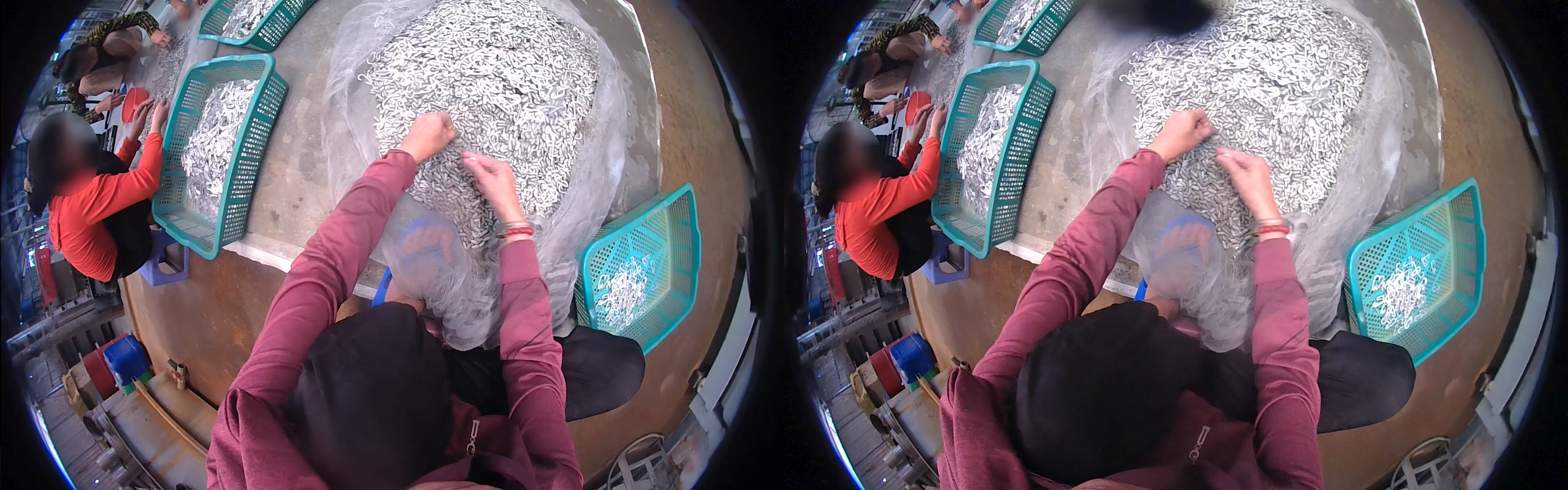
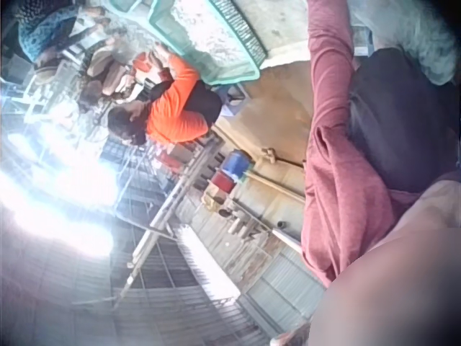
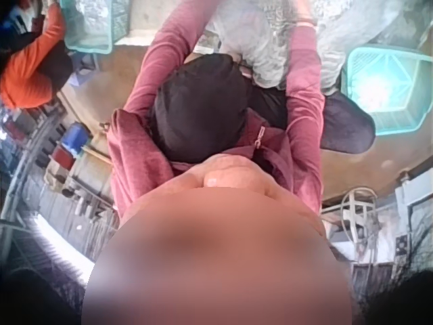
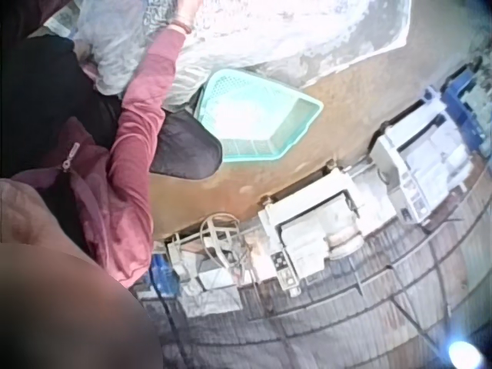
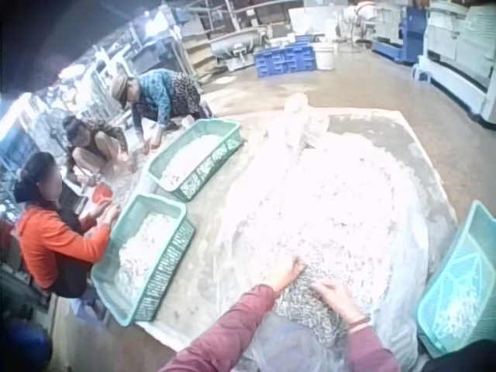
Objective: The person sits on a low stool and sorts small silver metal parts from a large plastic bag into a green basket. Other workers are also sorting similar parts nearby.
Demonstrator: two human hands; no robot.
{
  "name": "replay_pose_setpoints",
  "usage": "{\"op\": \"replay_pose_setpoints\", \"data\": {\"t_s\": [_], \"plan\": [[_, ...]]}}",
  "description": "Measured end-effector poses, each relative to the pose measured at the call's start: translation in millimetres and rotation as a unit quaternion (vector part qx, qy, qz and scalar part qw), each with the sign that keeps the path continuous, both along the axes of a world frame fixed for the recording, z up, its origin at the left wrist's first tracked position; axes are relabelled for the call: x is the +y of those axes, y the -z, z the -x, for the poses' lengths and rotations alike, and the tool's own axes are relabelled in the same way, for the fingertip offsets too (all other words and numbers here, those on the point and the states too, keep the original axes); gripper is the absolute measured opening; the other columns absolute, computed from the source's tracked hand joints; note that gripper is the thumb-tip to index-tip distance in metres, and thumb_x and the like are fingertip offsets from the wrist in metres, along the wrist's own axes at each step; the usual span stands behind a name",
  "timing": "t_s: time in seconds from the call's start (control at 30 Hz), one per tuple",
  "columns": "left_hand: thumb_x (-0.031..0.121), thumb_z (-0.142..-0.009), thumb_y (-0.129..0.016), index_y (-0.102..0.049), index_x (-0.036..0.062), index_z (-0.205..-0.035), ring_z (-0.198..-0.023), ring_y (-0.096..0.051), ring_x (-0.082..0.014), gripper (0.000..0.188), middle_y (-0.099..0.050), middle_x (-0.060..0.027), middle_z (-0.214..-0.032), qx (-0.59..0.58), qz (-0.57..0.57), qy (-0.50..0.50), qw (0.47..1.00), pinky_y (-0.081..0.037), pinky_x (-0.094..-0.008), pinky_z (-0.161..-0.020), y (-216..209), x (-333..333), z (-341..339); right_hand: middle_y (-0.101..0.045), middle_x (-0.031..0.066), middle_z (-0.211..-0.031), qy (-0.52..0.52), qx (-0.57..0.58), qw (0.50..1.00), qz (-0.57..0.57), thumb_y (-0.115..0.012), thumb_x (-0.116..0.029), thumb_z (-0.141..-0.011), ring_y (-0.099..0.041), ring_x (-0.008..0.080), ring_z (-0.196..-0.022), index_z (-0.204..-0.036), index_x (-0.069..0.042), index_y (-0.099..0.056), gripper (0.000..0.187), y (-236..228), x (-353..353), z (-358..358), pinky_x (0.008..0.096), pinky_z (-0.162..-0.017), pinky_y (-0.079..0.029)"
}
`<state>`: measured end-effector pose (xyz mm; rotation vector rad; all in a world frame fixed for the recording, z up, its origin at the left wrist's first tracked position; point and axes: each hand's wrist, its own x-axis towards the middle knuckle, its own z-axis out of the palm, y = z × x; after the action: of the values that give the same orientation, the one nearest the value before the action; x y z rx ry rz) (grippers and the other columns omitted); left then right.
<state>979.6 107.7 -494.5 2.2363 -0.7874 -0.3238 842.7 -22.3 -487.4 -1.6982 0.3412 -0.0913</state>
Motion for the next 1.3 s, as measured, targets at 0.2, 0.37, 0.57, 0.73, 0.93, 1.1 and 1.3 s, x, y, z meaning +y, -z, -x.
{"op": "replay_pose_setpoints", "data": {"t_s": [0.2,0.37,0.57,0.73,0.93,1.1,1.3], "plan": [[0.016,-0.082,-0.054,-0.054,0.0059,-0.083,-0.062,-0.048,-0.0114,0.01,-0.052,-0.0032,-0.077,0.519,0.367,-0.024,0.771,-0.038,-0.0204,-0.048,-57,27,1,-0.052,-0.0004,-0.072,0.085,-0.002,0.951,-0.296,-0.056,-0.024,-0.089,-0.048,0.0087,-0.061,-0.113,0.001,-0.058,0.035,-58,-62,22,0.0179,-0.046,-0.037],[0.01,-0.073,-0.051,-0.046,0.0084,-0.073,-0.071,-0.051,-0.0125,0.005,-0.049,-0.0058,-0.08,0.528,0.476,-0.007,0.703,-0.037,-0.0222,-0.047,-76,16,13,-0.056,0.0131,-0.082,0.09,-0.187,0.88,-0.426,-0.05,-0.032,-0.087,-0.054,0.0219,-0.066,-0.077,-0.001,-0.055,0.033,-79,-83,32,0.0221,-0.042,-0.04],[0.024,-0.087,-0.06,-0.046,0.0136,-0.071,-0.054,-0.044,-0.0079,0.025,-0.047,0.0025,-0.067,0.54,0.321,0.066,0.775,-0.029,-0.0194,-0.042,-66,-35,18,-0.052,0.0069,-0.07,0.146,-0.067,0.88,-0.446,-0.054,-0.028,-0.091,-0.051,0.0152,-0.06,-0.072,-0.008,-0.047,0.028,-53,-106,42,0.0182,-0.037,-0.031],[0.026,-0.08,-0.066,-0.06,0.0104,-0.093,-0.059,-0.058,-0.0194,0.021,-0.06,-0.0067,-0.071,-0.06,-0.029,0.264,0.962,-0.046,-0.0315,-0.051,-28,-78,35,-0.062,0.0122,-0.078,0.16,0.16,0.973,0.045,-0.067,-0.029,-0.081,-0.06,0.022,-0.072,-0.098,-0.003,-0.056,0.033,-8,-91,50,0.0308,-0.062,-0.049],[0.028,-0.082,-0.058,-0.06,0.0095,-0.093,-0.073,-0.066,-0.0278,0.022,-0.065,-0.0121,-0.08,-0.252,-0.199,0.298,0.899,-0.052,-0.0393,-0.061,8,-59,43,-0.064,0.0235,-0.095,0.064,0.245,0.916,0.31,-0.059,-0.024,-0.082,-0.06,0.0416,-0.092,-0.122,-0.009,-0.047,0.045,27,-36,49,0.0474,-0.081,-0.047],[0.03,-0.083,-0.058,-0.061,0.0073,-0.091,-0.074,-0.063,-0.0323,0.024,-0.064,-0.0151,-0.079,-0.157,-0.25,0.307,0.905,-0.05,-0.0437,-0.065,2,-15,17,-0.063,0.0205,-0.1,-0.035,0.178,0.931,0.315,-0.051,-0.019,-0.081,-0.06,0.0366,-0.095,-0.115,-0.011,-0.056,0.036,30,-23,31,0.0469,-0.082,-0.047],[0.03,-0.087,-0.059,-0.064,0.0072,-0.099,-0.078,-0.061,-0.0189,0.026,-0.065,-0.0094,-0.083,0.087,-0.087,0.206,0.971,-0.047,-0.0331,-0.07,-38,44,7,-0.062,0.0119,-0.08,-0.1,0.102,0.984,0.104,-0.055,-0.023,-0.087,-0.058,0.0216,-0.073,-0.109,-0.006,-0.06,0.029,4,2,5,0.0342,-0.068,-0.046]]}}
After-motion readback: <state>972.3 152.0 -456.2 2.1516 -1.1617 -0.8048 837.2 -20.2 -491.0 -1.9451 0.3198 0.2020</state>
